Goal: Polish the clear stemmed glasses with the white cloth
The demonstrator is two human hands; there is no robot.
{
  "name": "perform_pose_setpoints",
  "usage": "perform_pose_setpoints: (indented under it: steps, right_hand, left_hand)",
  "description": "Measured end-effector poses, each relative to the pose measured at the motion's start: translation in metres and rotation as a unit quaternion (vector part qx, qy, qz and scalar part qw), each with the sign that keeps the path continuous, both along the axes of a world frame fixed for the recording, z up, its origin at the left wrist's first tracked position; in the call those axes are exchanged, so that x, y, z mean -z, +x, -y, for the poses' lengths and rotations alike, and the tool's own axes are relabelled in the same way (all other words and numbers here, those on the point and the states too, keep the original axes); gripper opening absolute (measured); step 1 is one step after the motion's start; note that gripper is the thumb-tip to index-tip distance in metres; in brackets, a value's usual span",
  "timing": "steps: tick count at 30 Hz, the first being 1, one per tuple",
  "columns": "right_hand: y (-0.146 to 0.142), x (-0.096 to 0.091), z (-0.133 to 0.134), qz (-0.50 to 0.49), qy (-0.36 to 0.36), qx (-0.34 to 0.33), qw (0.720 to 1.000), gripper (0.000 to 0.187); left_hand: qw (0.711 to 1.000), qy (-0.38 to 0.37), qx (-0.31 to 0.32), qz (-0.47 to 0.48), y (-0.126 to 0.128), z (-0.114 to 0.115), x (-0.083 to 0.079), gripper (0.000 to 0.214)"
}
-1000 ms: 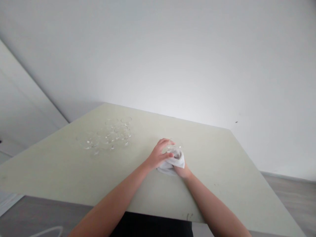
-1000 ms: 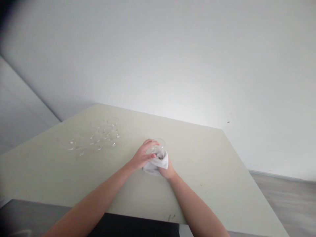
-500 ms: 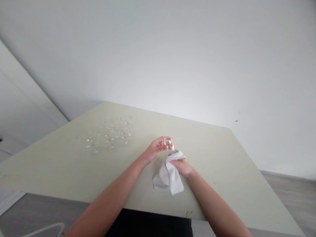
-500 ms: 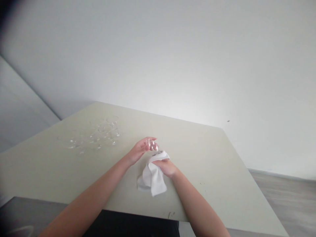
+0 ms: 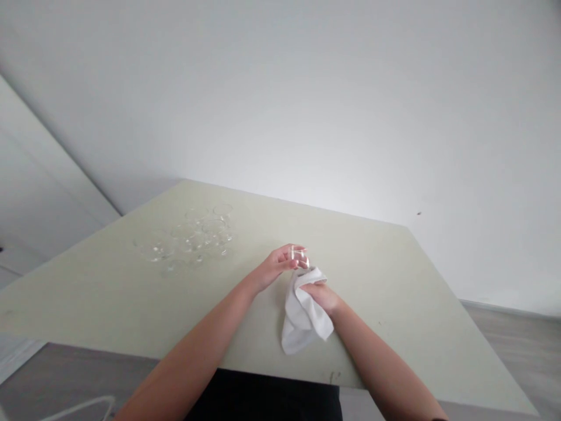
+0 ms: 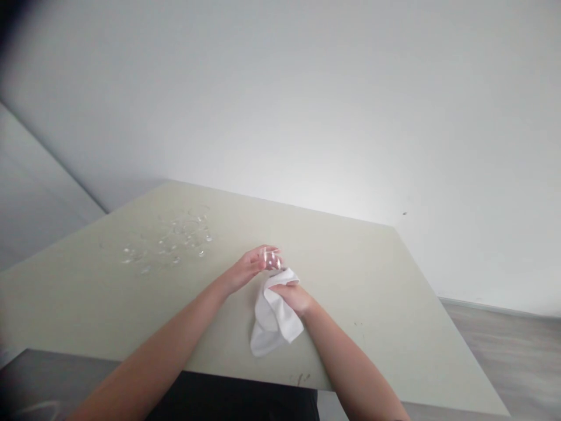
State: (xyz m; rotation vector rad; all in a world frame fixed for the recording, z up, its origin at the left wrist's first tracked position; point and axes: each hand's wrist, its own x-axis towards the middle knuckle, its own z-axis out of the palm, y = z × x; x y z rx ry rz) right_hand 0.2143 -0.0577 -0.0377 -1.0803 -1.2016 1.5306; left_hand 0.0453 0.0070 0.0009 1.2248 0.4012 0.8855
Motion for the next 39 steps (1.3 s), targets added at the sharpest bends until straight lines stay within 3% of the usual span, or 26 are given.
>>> perform_pose_setpoints:
  steps: [5,7,9,11,13,16,18,23,27,29,32,34,37,39]
  right_hand:
    - [-0.009,-0.005,-0.008,0.036,0.094,0.086,0.991,0.031]
    - [-0.004,-0.004,-0.009,0.012,0.043,0.058,0.997,0.034]
    - [0.003,-0.003,-0.006,-0.027,-0.037,0.007,0.999,0.038]
    - [0.008,-0.003,-0.003,-0.050,-0.073,-0.023,0.996,0.042]
    - [0.007,-0.004,-0.002,-0.034,-0.044,-0.009,0.998,0.038]
    - [-0.004,-0.005,-0.005,0.028,0.072,0.050,0.996,0.028]
    - [-0.009,-0.005,-0.007,0.040,0.097,0.062,0.993,0.027]
    - [-0.003,-0.007,-0.001,-0.043,-0.062,-0.004,0.997,0.032]
    - [0.000,-0.016,0.008,-0.144,-0.119,0.004,0.983,0.043]
    - [-0.004,-0.019,0.007,-0.168,-0.119,0.022,0.978,0.042]
    - [-0.011,-0.019,-0.002,-0.184,-0.089,0.086,0.975,0.038]
    - [-0.012,-0.015,-0.012,-0.176,-0.070,0.169,0.967,0.038]
    - [-0.005,-0.011,-0.025,-0.157,-0.075,0.316,0.933,0.038]
    - [-0.001,-0.010,-0.028,-0.154,-0.079,0.296,0.939,0.036]
  left_hand:
    - [0.996,-0.006,-0.071,-0.058,0.002,-0.004,0.003,0.056]
    - [0.995,0.007,-0.079,-0.068,0.001,-0.005,0.003,0.051]
    - [0.997,0.024,-0.039,-0.058,-0.001,-0.005,0.002,0.049]
    - [0.998,0.035,0.011,-0.041,-0.002,-0.005,0.002,0.053]
    - [0.999,0.031,0.024,-0.027,-0.003,-0.005,0.003,0.058]
    - [1.000,0.011,-0.011,-0.027,-0.002,-0.007,0.006,0.059]
    - [0.999,0.005,-0.033,-0.036,-0.001,-0.009,0.008,0.059]
    - [0.997,0.064,-0.003,-0.051,-0.004,-0.011,0.006,0.058]
    - [0.997,0.056,0.014,-0.047,-0.005,-0.010,0.005,0.062]
    - [0.998,0.038,-0.007,-0.039,-0.004,-0.010,0.006,0.060]
    - [0.995,0.022,-0.089,-0.037,-0.001,-0.012,0.008,0.058]
    - [0.988,0.016,-0.152,-0.033,-0.001,-0.014,0.009,0.058]
    - [0.974,0.010,-0.226,0.007,-0.003,-0.017,0.007,0.063]
    - [0.966,0.010,-0.253,0.040,-0.005,-0.018,0.006,0.066]
